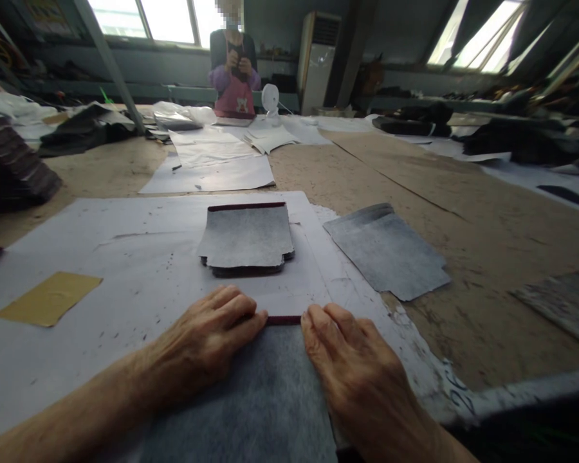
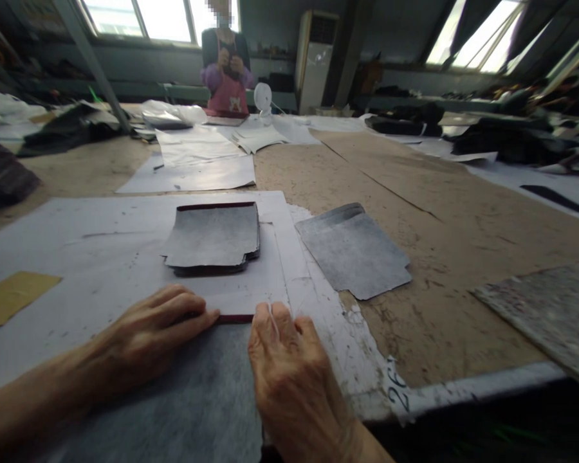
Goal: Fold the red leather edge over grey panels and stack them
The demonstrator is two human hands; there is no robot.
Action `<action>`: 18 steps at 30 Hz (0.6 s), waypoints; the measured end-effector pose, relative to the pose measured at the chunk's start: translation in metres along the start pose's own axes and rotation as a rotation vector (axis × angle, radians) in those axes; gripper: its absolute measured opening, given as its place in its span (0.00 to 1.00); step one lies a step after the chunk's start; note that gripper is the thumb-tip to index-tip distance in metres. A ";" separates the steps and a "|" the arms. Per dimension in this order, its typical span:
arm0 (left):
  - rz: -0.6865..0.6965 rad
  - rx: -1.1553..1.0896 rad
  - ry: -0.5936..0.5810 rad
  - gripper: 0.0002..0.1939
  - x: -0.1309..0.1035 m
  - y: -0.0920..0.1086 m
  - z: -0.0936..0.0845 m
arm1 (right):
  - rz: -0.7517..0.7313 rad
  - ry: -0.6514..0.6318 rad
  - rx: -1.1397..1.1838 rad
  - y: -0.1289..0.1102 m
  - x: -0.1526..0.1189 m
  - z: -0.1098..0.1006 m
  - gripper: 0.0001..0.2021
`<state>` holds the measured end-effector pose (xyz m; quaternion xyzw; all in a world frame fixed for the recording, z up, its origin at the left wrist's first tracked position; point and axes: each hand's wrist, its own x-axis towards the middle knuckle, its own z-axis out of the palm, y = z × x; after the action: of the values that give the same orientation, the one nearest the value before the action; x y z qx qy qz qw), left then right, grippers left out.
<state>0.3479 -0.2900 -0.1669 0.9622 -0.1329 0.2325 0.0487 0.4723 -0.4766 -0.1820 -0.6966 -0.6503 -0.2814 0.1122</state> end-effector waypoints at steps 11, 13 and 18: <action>0.028 0.026 -0.118 0.14 0.000 0.001 0.003 | -0.077 -0.070 0.328 0.020 0.009 -0.003 0.19; 0.027 0.019 -0.130 0.14 0.001 0.001 0.003 | 0.012 -0.063 0.438 0.034 0.006 -0.003 0.18; 0.047 0.051 -0.123 0.14 0.001 0.001 0.002 | 0.353 0.081 0.452 0.050 0.006 0.000 0.12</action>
<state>0.3494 -0.2915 -0.1686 0.9723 -0.1522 0.1771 0.0107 0.5209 -0.4782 -0.1680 -0.7447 -0.5601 -0.1329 0.3377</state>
